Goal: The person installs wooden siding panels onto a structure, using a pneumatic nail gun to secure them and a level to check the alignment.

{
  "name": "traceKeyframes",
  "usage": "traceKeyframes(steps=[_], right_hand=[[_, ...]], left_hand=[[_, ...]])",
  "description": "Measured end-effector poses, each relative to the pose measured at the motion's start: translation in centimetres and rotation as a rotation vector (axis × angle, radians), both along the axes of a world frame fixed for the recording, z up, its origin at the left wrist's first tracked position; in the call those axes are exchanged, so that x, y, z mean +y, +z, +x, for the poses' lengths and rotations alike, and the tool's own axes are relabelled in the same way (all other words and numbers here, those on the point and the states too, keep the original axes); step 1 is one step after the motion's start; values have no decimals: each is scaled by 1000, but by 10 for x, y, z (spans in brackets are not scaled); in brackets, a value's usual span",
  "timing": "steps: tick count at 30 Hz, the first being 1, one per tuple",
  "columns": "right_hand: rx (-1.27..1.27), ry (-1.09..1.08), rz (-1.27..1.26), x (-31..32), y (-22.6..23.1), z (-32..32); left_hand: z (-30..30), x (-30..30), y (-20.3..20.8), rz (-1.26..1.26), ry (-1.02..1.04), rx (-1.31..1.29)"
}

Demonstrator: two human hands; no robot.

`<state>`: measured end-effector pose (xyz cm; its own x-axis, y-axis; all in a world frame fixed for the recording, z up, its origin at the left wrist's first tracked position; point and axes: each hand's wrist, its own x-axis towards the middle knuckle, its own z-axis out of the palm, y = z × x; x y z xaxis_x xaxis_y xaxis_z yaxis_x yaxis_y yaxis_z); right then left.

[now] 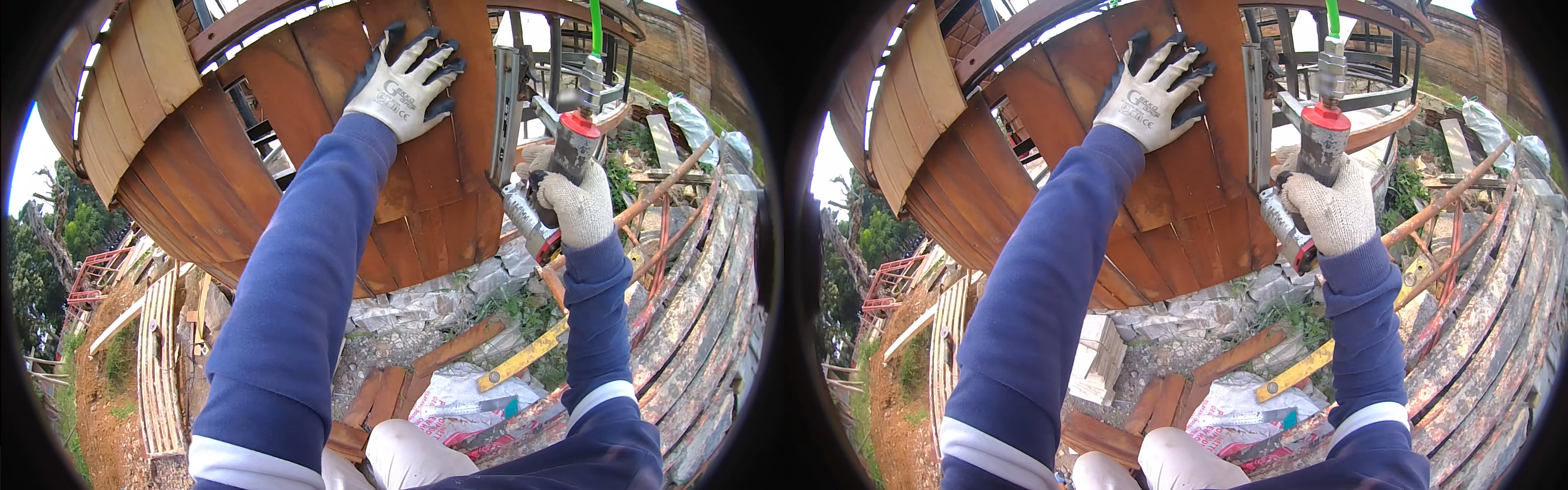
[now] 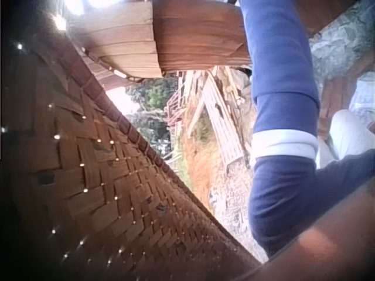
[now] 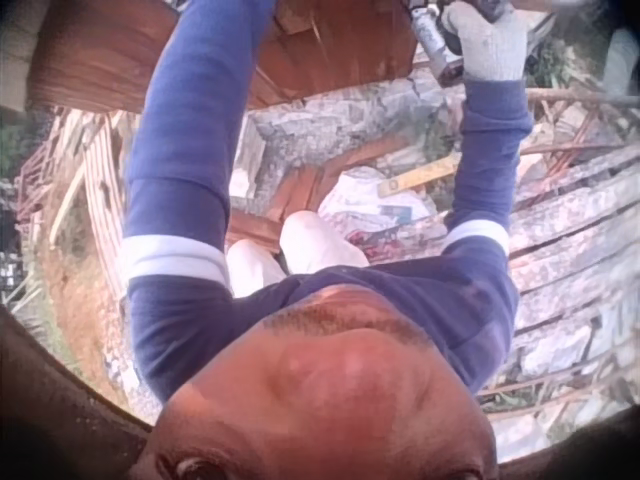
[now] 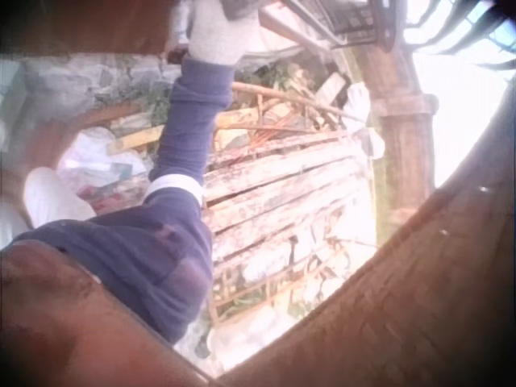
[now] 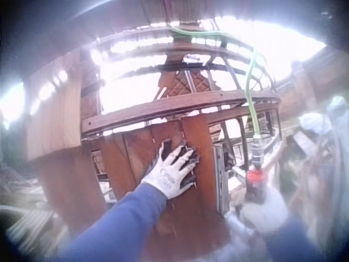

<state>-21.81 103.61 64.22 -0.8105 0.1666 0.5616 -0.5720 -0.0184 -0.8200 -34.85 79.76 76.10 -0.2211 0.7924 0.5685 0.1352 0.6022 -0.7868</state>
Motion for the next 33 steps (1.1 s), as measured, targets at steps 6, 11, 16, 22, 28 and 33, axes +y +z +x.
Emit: traceKeyframes(steps=[6, 11, 16, 22, 28, 33], right_hand=[[164, -68, 98, 11, 68, 29], [505, -293, 559, 27, 129, 14], [648, -566, 954, 9, 192, 14], [728, -454, 1058, -17, 231, 14], [928, -459, 1239, -28, 231, 10], [837, -491, 1254, -21, 237, 19]], left_hand=[[3, -4, 1, 57, -19, -60], [3, -6, 1, 76, -91, -70], [8, -5, 2, 127, -188, -218], [26, -25, 12, 158, -178, -369], [57, -22, -8, 244, -94, -662], [130, -72, -163, 401, -351, -1000]])
